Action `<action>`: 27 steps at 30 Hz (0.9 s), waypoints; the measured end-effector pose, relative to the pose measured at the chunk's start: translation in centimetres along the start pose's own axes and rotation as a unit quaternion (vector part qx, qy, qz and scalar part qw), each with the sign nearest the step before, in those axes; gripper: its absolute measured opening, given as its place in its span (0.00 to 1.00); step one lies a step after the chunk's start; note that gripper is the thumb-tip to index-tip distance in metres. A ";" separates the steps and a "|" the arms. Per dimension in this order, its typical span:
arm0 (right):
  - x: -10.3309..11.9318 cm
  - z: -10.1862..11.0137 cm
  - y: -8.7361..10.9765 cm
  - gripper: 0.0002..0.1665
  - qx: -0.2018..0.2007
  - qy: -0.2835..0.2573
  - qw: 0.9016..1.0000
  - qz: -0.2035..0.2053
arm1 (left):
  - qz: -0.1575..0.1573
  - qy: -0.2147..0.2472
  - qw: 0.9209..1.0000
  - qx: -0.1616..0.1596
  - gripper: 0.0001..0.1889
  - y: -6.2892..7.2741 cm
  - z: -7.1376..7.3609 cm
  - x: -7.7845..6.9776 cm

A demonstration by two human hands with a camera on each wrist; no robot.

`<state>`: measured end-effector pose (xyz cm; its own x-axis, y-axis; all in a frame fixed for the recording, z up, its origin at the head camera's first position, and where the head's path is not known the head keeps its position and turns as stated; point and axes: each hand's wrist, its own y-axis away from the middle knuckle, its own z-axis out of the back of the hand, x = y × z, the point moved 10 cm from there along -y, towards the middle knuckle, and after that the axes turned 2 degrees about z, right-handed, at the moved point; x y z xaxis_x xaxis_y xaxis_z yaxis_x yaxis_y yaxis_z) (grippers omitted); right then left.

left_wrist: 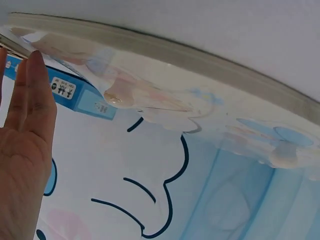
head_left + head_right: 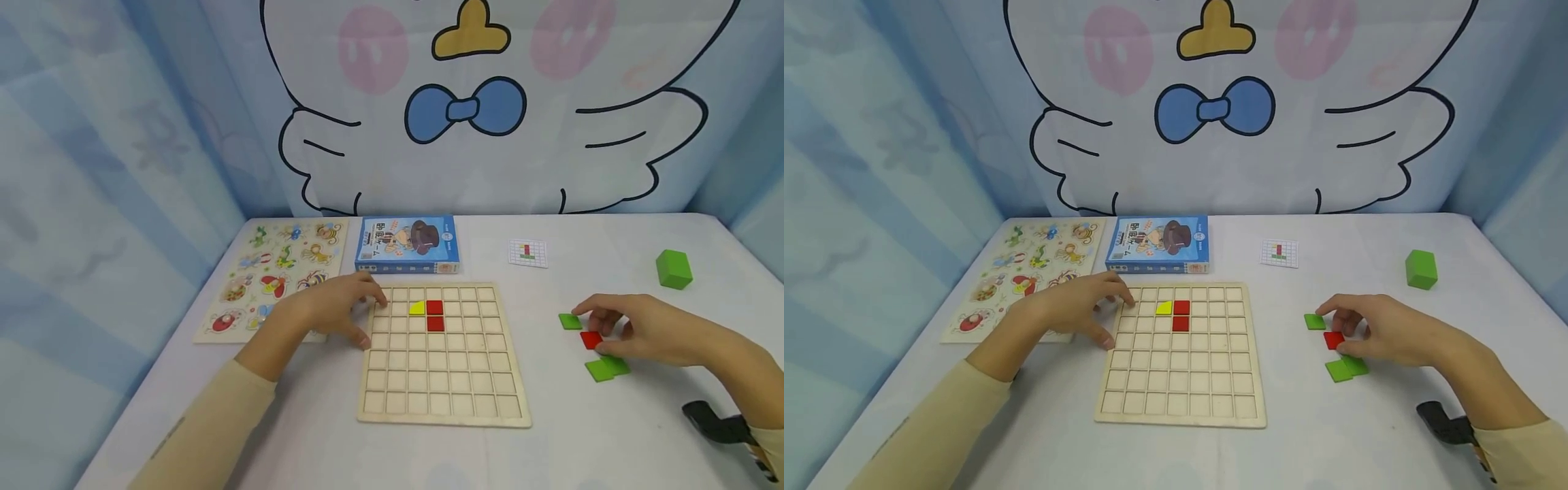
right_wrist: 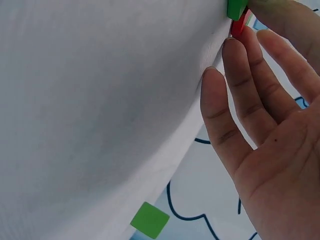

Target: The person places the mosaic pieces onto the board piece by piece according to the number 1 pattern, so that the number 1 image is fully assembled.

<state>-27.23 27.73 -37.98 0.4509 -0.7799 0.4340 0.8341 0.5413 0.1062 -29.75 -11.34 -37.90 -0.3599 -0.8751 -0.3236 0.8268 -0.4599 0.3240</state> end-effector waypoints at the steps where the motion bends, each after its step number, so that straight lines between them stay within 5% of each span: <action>1: 0.0 0.1 0.0 0.31 0.000 -0.002 1.000 0.000 | 0.000 0.004 1.000 -0.002 0.35 0.0 0.1 0.0; 7: 1.1 0.5 -0.3 0.28 -0.012 -0.020 0.999 0.040 | 0.019 0.029 0.999 0.009 0.35 0.3 -0.7 0.6; 15: 3.4 1.7 -1.5 0.27 -0.031 -0.015 0.997 0.067 | -0.016 -0.010 1.000 -0.017 0.34 0.3 -0.2 0.2; 21: 5.0 2.6 -2.3 0.25 -0.050 -0.003 0.996 0.069 | -0.002 -0.016 1.000 -0.014 0.35 0.1 -0.2 0.3; 27: 6.9 3.9 -2.5 0.25 -0.089 0.002 0.990 0.112 | 0.001 -0.028 1.000 -0.014 0.35 0.1 0.0 0.1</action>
<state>-27.50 22.23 -31.78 0.6321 -0.6480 0.4249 0.7554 0.6375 -0.1514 -29.68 -11.49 -37.87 -0.3808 -0.8835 -0.2727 0.8394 -0.4540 0.2988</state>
